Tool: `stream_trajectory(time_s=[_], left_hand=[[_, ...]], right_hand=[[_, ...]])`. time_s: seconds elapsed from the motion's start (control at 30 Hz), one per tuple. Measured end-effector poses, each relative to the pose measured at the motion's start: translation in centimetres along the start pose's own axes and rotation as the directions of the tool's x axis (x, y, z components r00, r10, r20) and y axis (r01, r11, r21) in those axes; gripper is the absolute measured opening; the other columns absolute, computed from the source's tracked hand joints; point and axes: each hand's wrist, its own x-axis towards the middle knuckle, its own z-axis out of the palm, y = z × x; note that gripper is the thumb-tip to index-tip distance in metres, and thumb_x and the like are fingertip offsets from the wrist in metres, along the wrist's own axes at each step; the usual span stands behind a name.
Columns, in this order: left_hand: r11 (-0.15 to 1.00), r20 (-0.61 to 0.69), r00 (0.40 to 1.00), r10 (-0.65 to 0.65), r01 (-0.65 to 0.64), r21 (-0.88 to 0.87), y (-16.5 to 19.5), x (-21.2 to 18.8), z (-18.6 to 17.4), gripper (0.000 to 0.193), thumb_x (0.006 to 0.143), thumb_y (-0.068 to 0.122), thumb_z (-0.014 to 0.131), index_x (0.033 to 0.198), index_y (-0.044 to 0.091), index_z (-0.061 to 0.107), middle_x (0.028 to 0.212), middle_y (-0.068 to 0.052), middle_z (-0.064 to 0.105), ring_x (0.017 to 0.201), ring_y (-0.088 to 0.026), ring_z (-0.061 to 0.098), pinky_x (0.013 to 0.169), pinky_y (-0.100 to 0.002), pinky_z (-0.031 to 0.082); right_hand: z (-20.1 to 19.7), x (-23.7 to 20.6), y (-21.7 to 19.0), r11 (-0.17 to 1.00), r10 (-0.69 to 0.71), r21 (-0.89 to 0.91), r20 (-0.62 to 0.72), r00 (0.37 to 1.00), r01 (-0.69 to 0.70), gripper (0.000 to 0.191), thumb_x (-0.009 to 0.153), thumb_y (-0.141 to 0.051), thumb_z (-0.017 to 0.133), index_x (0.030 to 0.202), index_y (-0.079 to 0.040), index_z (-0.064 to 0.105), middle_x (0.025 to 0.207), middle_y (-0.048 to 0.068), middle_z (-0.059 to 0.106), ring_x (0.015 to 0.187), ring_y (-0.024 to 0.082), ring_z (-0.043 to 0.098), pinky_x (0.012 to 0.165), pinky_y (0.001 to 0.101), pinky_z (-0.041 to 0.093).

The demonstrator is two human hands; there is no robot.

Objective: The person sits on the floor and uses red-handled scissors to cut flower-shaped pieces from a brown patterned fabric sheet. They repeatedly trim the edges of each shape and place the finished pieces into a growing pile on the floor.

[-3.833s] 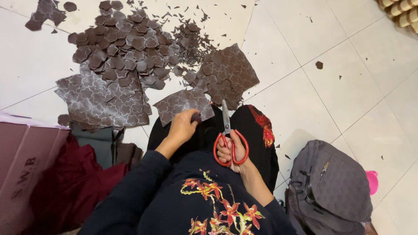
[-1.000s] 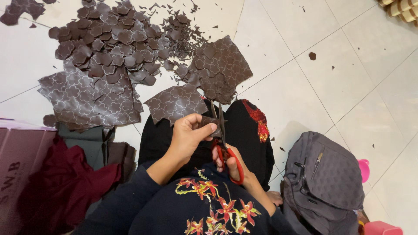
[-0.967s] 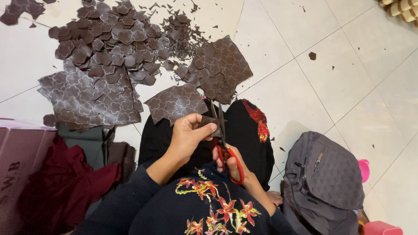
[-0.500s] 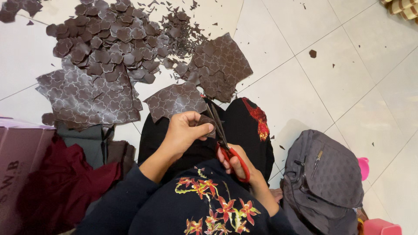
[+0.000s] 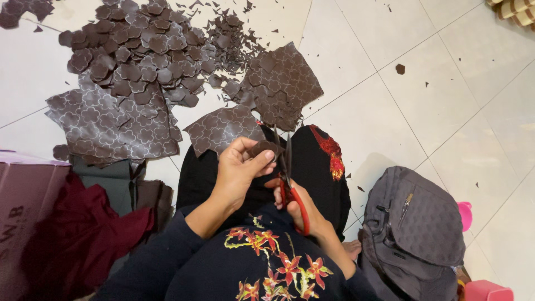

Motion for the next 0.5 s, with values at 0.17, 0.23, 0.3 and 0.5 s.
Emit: stream_trajectory(time_s=[0.17, 0.23, 0.3, 0.5], left_hand=[[1.000, 0.003, 1.000, 0.012, -0.012, -0.018, -0.4, -0.2, 0.4, 0.019, 0.090, 0.005, 0.075, 0.102, 0.003, 0.061, 0.094, -0.008, 0.073, 0.081, -0.012, 0.072, 0.072, -0.024, 0.061], [0.999, -0.012, 0.999, 0.034, -0.034, -0.003, -0.7, -0.2, 0.4, 0.020, 0.090, 0.004, 0.076, 0.101, 0.003, 0.060, 0.093, -0.007, 0.073, 0.079, -0.011, 0.071, 0.071, -0.024, 0.060], [0.998, -0.033, 0.997, 0.066, -0.065, 0.022, -1.0, -0.2, 0.5, 0.020, 0.090, 0.004, 0.077, 0.100, 0.003, 0.059, 0.092, -0.007, 0.073, 0.077, -0.010, 0.069, 0.069, -0.024, 0.059], [0.997, -0.025, 0.997, 0.074, -0.074, 0.029, -1.2, -0.5, 0.7, 0.017, 0.091, 0.005, 0.075, 0.098, 0.004, 0.060, 0.090, -0.006, 0.073, 0.076, -0.009, 0.069, 0.070, -0.024, 0.059]], right_hand=[[0.5, 0.4, -0.1, 1.000, -0.020, -0.022, 0.018, 1.000, 0.020, 0.112, 0.078, -0.096, 0.047, 0.128, 0.003, 0.055, 0.089, 0.001, 0.049, 0.080, 0.010, 0.050, 0.073, 0.0256, 0.047], [0.5, 0.4, -0.1, 0.999, -0.026, -0.027, 0.017, 1.000, 0.027, 0.110, 0.078, -0.096, 0.047, 0.127, 0.003, 0.055, 0.089, 0.001, 0.049, 0.079, 0.010, 0.050, 0.072, 0.0253, 0.048], [0.5, 0.5, 0.1, 0.998, -0.045, -0.031, 0.017, 0.999, 0.046, 0.109, 0.078, -0.096, 0.046, 0.125, 0.002, 0.055, 0.088, 0.000, 0.050, 0.078, 0.010, 0.051, 0.070, 0.0248, 0.048], [1.1, 0.4, 0.9, 0.998, 0.029, 0.060, -0.039, 0.999, -0.027, 0.108, 0.066, -0.101, 0.049, 0.110, -0.002, 0.055, 0.081, -0.001, 0.049, 0.069, 0.009, 0.051, 0.063, 0.0236, 0.047]])
